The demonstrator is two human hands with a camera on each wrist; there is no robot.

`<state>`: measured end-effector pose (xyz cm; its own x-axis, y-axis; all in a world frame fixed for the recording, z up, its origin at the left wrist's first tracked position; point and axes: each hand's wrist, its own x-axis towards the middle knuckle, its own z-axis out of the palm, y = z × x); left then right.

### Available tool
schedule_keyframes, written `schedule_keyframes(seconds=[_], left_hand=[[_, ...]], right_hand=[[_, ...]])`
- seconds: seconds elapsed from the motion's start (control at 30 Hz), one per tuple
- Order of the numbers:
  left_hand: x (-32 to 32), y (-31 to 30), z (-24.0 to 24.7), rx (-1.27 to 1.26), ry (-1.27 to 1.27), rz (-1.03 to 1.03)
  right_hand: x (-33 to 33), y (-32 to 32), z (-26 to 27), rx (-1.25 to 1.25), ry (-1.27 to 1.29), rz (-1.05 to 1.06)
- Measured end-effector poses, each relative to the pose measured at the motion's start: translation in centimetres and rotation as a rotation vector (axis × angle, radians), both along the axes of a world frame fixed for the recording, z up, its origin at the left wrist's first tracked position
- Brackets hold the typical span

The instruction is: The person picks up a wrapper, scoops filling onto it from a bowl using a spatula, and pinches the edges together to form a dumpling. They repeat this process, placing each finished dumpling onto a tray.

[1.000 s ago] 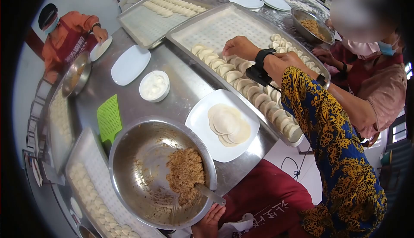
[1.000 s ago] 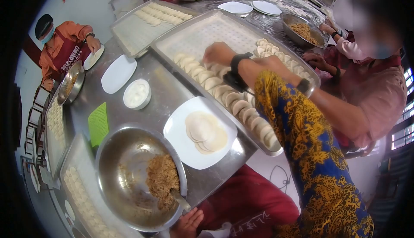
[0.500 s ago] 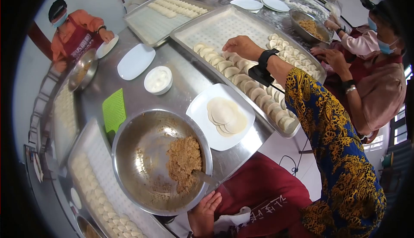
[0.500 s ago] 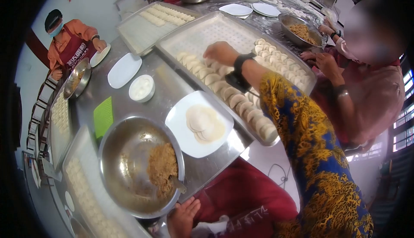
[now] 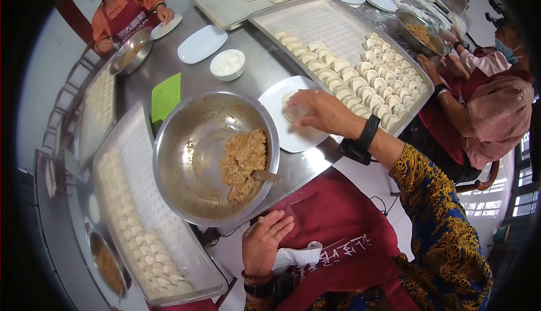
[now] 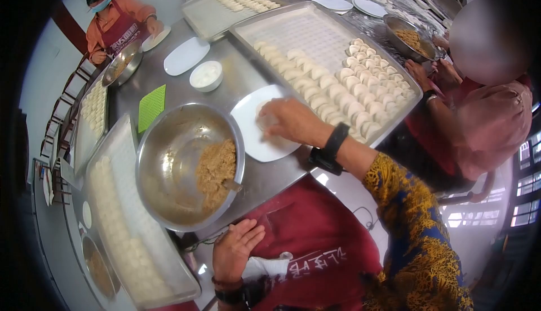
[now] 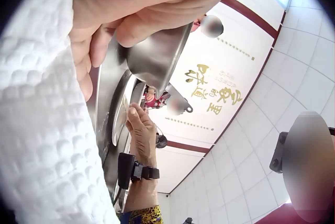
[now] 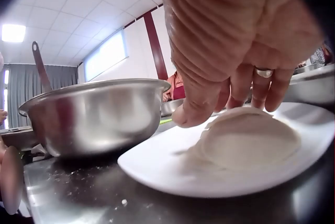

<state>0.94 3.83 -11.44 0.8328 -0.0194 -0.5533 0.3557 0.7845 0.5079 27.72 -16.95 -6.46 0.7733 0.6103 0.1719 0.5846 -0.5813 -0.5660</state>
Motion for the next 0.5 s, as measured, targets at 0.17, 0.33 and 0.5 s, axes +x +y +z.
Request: schedule_keyframes(seconds=[0.17,0.33,0.5], left_hand=[[0.0,-0.6,0.5,-0.004,-0.021,-0.019],[0.1,-1.1,1.4,0.024,-0.033,-0.06],[0.1,-1.2,2.3,0.058,-0.041,-0.063]], right_hand=[[-0.3,0.6,-2.9,0.067,-0.162,-0.099],[-1.0,2.0,-3.9,-0.051,-0.386,-0.155],[-1.1,2.3,-4.9,-0.113,-0.583,-0.134]])
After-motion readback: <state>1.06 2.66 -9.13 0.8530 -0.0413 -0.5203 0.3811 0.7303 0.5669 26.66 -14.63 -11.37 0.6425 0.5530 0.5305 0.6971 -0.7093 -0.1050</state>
